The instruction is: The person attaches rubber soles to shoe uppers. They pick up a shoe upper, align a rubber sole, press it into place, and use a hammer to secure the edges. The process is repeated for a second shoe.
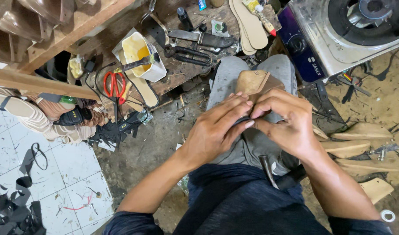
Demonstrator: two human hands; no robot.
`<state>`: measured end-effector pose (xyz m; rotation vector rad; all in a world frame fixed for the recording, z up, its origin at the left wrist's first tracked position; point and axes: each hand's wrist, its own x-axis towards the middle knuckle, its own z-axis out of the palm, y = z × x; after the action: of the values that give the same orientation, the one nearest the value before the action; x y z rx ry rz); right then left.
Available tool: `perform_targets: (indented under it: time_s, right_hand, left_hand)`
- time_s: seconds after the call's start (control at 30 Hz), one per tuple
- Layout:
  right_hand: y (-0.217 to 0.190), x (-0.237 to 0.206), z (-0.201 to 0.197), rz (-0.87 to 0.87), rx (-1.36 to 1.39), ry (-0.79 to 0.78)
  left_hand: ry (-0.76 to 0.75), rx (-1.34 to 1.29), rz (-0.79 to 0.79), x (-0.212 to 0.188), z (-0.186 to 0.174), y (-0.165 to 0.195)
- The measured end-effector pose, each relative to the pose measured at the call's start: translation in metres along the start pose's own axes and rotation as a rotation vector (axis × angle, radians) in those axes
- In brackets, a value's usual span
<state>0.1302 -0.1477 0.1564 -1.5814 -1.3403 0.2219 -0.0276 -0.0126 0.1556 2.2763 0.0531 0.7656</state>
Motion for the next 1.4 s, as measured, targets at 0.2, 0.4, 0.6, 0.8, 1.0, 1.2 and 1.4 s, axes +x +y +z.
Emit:
perform_targets:
  time_s: [0.2,0.4,0.6,0.8,1.0,1.2,1.4]
  right_hand:
    - [0.008,0.000,0.008,0.062,0.000,0.049]
    - [0.021,-0.003,0.017,-0.036,-0.021,-0.024]
    - [0.026,-0.004,0.019,-0.032,-0.002,-0.074]
    - [0.030,-0.003,0.015,0.002,0.007,-0.078]
    - [0.039,0.002,0.021,0.171,0.040,-0.026]
    - [0.047,0.004,0.030,0.024,-0.081,-0.058]
    - [0.054,0.002,0.039,-0.002,-0.092,-0.125]
  left_hand:
    - [0.030,-0.072,-0.083,-0.002,0.001,-0.002]
    - [-0.033,-0.029,-0.242,-0.006,-0.013,0.001]
    - [0.005,0.014,-0.188,-0.005,-0.005,-0.008]
    - [0.052,-0.029,-0.186,-0.010,0.003,-0.015]
    - [0.083,-0.079,-0.222,-0.012,0.007,-0.025]
    - [0.100,-0.067,-0.311,-0.014,0.000,-0.034]
    - [0.103,0.100,-0.353,-0.015,0.005,-0.044]
